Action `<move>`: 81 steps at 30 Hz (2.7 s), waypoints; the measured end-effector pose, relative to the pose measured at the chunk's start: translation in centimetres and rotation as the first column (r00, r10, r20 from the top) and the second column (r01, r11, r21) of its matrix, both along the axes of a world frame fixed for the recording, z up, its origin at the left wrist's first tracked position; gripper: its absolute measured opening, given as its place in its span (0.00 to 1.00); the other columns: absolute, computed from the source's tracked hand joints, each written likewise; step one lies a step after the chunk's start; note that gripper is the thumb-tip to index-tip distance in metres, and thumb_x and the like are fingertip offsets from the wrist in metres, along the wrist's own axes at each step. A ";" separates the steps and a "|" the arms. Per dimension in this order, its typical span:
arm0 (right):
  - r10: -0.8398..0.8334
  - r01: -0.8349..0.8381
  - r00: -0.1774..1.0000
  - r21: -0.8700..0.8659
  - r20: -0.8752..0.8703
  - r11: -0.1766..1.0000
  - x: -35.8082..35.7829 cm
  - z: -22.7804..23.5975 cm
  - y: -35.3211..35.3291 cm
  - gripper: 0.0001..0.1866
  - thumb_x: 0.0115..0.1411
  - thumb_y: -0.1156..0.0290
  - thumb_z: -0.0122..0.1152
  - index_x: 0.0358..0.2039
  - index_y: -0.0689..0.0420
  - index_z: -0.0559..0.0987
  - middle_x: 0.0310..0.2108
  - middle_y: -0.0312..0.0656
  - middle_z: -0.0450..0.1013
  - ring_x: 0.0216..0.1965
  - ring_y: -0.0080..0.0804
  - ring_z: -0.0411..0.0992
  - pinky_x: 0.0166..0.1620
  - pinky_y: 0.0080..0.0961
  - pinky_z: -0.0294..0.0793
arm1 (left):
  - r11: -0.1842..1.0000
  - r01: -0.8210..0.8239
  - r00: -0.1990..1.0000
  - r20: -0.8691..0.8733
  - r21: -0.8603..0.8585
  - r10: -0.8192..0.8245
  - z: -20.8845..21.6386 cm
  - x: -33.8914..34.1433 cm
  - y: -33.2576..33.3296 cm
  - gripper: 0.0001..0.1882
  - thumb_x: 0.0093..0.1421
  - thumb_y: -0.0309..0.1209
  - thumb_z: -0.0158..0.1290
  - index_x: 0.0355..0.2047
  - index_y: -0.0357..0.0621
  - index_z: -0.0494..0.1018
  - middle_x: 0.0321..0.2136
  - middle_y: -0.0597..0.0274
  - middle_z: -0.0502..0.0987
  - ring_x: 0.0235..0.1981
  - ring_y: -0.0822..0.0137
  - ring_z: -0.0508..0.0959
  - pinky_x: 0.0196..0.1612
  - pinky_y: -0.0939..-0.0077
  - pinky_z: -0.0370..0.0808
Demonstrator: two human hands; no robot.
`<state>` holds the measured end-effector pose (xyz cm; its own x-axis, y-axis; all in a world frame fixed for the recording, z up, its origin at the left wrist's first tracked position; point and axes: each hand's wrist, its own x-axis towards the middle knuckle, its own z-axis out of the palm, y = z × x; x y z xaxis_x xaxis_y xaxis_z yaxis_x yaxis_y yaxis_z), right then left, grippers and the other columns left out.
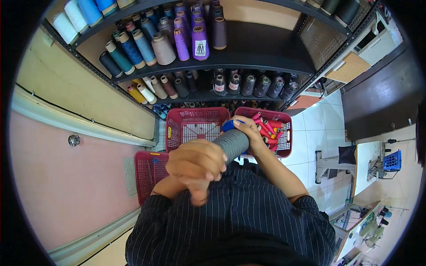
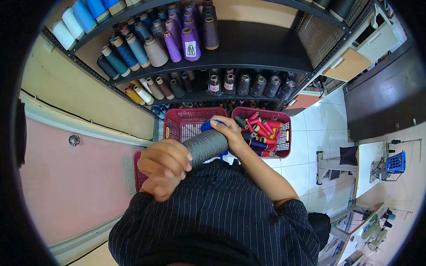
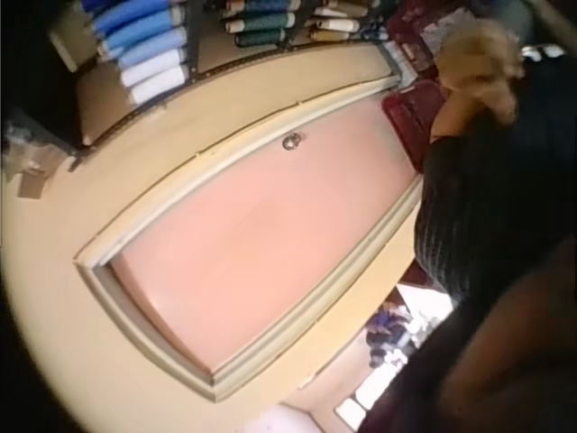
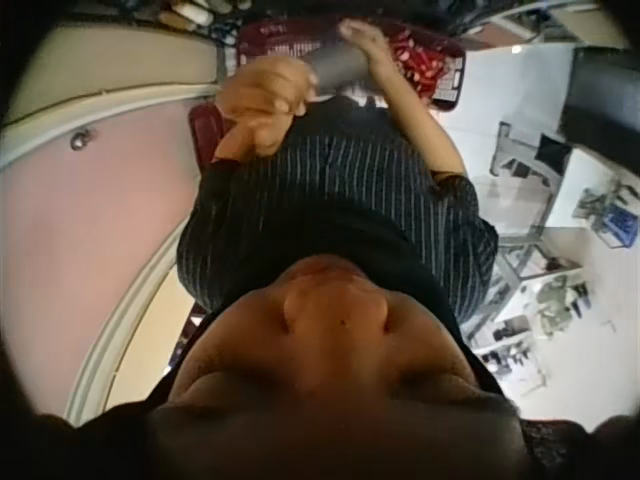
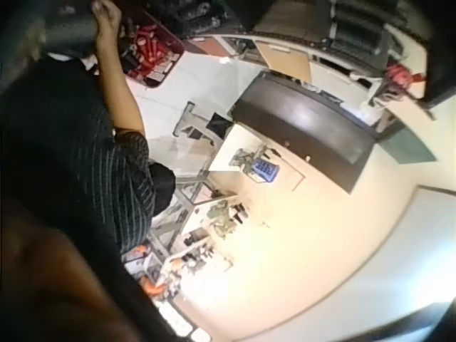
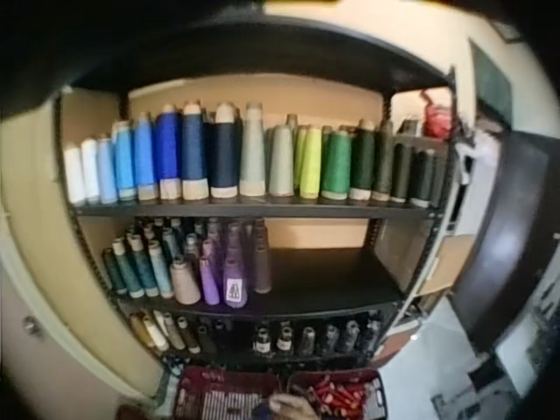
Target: The person picks up thread spools from a red basket and wipes them with a blue cloth. They handle each spool individually, rotating it to clean the surface, and then place the cleaned spools onto a metal shelf. The process is repeated for multiple spools of different colors.
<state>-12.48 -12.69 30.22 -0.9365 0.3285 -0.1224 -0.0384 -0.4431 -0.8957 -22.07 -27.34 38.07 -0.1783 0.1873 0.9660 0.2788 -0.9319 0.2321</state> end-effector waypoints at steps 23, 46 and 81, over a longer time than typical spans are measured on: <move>-0.244 0.248 0.969 0.121 -0.045 0.961 -2.0 0.7 3.0 0.20 0.68 0.59 0.43 0.36 0.62 0.77 0.33 0.39 0.76 0.35 0.23 0.72 0.42 0.24 0.70 | 0.826 -0.357 0.800 0.314 -0.436 0.511 -1.0 0.7 3.6 0.12 0.65 0.40 0.44 0.41 0.45 0.62 0.21 0.64 0.66 0.26 0.67 0.69 0.50 0.57 0.67; 0.158 -0.246 0.956 0.385 0.246 0.890 5.1 -3.5 19.9 0.36 0.67 0.43 0.33 0.39 0.66 0.80 0.32 0.43 0.77 0.35 0.26 0.74 0.43 0.24 0.71 | 0.890 -0.178 0.939 0.198 -0.419 0.280 -1.4 5.1 16.5 0.24 0.50 0.58 0.38 0.14 0.52 0.64 0.09 0.67 0.72 0.22 0.67 0.64 0.43 0.65 0.58; -0.138 0.063 0.954 0.270 0.267 0.961 1.1 -5.8 29.0 0.27 0.66 0.48 0.40 0.37 0.57 0.79 0.20 0.36 0.73 0.15 0.20 0.61 0.20 0.18 0.59 | 0.725 -0.629 0.754 0.008 -0.281 0.657 0.9 6.5 17.5 0.21 0.59 0.47 0.42 0.13 0.51 0.57 0.11 0.66 0.71 0.19 0.64 0.69 0.42 0.62 0.58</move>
<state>-11.36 16.30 24.42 -0.8368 0.4739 -0.2743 0.1982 -0.2048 -0.9585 -15.58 -9.85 38.99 -0.4361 0.2182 0.8730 0.7521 -0.4443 0.4868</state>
